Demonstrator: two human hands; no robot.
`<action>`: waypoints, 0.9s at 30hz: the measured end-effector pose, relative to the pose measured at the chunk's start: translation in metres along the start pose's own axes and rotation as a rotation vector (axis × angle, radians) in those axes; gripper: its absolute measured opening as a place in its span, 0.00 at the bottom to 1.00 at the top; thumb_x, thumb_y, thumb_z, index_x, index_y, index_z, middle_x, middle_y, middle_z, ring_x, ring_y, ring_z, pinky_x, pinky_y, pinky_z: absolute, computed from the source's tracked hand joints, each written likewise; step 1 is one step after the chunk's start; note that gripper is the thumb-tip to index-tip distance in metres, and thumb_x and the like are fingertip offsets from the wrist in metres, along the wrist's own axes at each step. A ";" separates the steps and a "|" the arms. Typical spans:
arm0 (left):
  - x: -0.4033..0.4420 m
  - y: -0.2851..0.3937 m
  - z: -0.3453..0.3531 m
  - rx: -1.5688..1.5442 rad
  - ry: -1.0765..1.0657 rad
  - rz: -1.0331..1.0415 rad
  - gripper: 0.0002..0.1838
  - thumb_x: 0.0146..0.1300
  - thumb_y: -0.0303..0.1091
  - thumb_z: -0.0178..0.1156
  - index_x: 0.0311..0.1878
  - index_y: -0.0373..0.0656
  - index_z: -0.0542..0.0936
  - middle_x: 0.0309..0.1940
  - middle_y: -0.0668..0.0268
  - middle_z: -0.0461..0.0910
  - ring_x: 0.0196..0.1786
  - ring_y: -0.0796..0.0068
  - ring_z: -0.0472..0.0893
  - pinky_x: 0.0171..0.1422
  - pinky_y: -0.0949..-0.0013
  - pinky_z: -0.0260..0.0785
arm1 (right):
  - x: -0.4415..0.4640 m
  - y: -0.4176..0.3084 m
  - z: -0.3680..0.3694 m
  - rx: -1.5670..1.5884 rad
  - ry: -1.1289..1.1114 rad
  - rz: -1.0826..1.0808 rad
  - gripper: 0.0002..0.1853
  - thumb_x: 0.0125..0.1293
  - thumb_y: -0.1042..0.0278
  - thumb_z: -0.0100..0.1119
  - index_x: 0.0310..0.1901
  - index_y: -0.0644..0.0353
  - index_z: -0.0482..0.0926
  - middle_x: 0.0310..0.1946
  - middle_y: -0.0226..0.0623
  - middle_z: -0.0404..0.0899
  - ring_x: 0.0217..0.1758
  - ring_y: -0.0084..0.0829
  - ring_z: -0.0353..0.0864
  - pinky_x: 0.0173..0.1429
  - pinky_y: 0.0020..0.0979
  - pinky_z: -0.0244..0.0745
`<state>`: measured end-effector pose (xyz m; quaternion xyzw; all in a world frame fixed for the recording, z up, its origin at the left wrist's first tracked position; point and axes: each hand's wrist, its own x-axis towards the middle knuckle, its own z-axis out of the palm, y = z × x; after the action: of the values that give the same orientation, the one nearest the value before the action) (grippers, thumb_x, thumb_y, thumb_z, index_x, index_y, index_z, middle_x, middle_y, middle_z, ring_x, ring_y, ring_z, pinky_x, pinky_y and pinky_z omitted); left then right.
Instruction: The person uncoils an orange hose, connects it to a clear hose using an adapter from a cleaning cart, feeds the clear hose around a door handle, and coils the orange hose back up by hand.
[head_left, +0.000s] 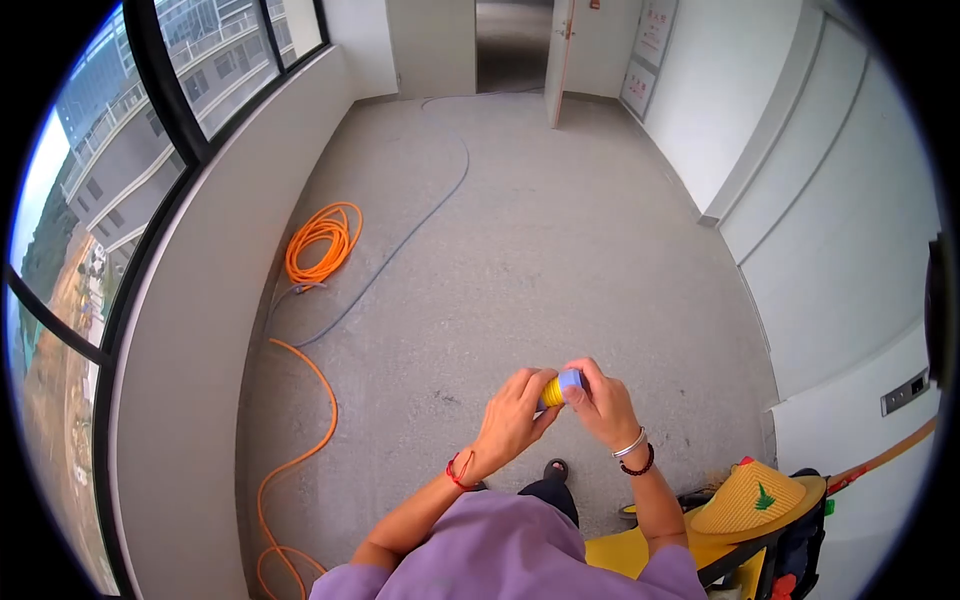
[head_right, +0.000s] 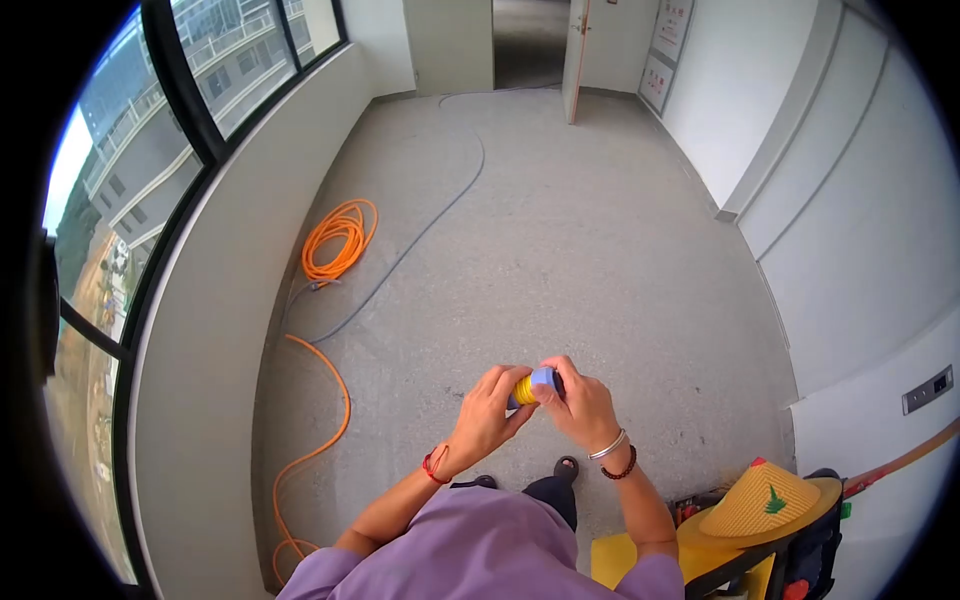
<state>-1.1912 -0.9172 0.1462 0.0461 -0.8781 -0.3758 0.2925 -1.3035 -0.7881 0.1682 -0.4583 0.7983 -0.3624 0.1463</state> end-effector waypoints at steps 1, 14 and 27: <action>-0.004 -0.013 -0.016 0.005 0.028 -0.040 0.21 0.50 0.29 0.65 0.48 0.41 0.70 0.38 0.59 0.73 0.37 0.60 0.76 0.37 0.65 0.70 | 0.019 -0.007 0.016 0.044 -0.011 -0.034 0.27 0.59 0.42 0.54 0.47 0.60 0.68 0.27 0.34 0.74 0.26 0.23 0.75 0.28 0.24 0.70; 0.005 -0.188 -0.161 0.073 0.294 -0.459 0.23 0.48 0.31 0.66 0.49 0.42 0.71 0.38 0.59 0.74 0.39 0.59 0.77 0.39 0.65 0.70 | 0.273 -0.073 0.165 0.362 -0.675 -0.251 0.22 0.59 0.55 0.57 0.49 0.61 0.69 0.29 0.33 0.75 0.26 0.20 0.76 0.29 0.22 0.74; -0.018 -0.336 -0.310 0.110 0.901 -0.839 0.19 0.50 0.34 0.67 0.43 0.37 0.75 0.34 0.59 0.78 0.33 0.73 0.81 0.36 0.73 0.74 | 0.484 -0.175 0.390 0.572 -1.463 -0.256 0.19 0.54 0.61 0.62 0.45 0.58 0.68 0.39 0.30 0.71 0.41 0.23 0.72 0.45 0.26 0.69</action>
<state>-1.0532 -1.3473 0.0761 0.5570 -0.5931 -0.3566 0.4592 -1.2335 -1.4226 0.0702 -0.6129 0.3166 -0.1743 0.7026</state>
